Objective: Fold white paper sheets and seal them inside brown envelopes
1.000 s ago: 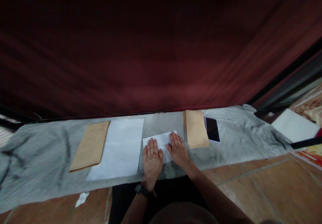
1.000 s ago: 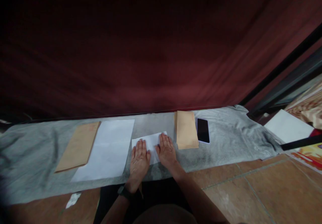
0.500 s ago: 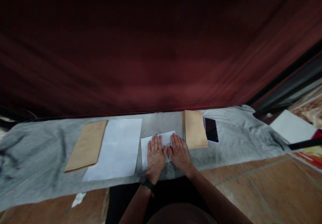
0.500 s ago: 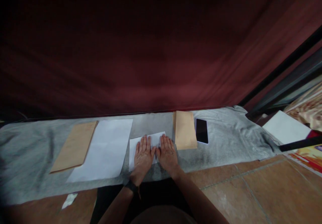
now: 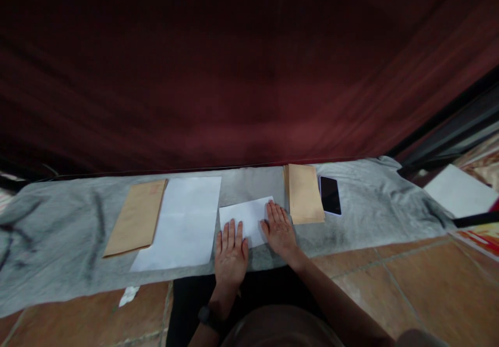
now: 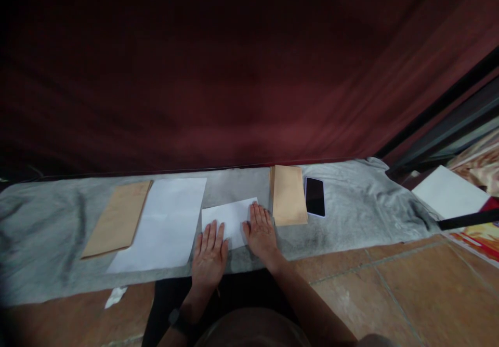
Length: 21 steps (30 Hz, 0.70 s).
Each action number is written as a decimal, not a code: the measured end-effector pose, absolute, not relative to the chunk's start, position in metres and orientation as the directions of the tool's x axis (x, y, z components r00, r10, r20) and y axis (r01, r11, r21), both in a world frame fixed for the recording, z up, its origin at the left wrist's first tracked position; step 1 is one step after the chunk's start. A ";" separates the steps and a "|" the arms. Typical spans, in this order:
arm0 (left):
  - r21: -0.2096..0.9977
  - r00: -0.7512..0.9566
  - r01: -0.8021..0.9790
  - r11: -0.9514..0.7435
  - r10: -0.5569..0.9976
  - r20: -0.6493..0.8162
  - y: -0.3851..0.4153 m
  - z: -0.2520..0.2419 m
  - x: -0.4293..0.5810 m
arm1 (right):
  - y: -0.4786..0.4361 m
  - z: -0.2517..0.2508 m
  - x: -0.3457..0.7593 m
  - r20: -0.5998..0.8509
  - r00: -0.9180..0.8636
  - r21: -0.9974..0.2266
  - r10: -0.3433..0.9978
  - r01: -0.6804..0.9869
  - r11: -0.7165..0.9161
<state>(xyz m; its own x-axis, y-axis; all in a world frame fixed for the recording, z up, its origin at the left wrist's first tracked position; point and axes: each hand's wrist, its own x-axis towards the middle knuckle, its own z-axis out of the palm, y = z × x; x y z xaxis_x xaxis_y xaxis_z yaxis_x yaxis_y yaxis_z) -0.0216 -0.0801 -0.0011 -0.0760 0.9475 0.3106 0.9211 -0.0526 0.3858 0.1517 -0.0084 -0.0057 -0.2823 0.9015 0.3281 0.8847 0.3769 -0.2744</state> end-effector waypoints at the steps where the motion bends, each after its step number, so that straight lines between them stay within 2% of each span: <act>1: 0.376 -0.067 0.925 -0.056 0.949 0.308 -0.082 0.000 -0.022 | -0.009 -0.004 0.151 0.329 -0.274 -0.279 0.904 0.886 0.370; 4: 0.351 -0.065 0.935 -0.045 0.953 0.294 -0.083 0.002 -0.021 | -0.013 0.001 0.140 0.324 -0.269 -0.294 0.907 0.882 0.367; 10: 0.244 -0.028 0.968 -0.048 0.953 0.301 -0.081 -0.002 -0.022 | -0.032 0.001 0.111 0.274 -0.467 -0.276 0.840 0.799 0.534; 14: 0.202 -0.018 0.978 -0.049 0.948 0.318 -0.082 -0.004 -0.023 | -0.037 -0.004 0.119 0.304 -0.451 -0.230 0.839 0.820 0.524; 21: 0.216 -0.007 0.974 -0.066 0.947 0.320 -0.082 0.000 -0.024 | -0.040 -0.009 0.155 0.340 -0.390 -0.191 0.856 0.862 0.469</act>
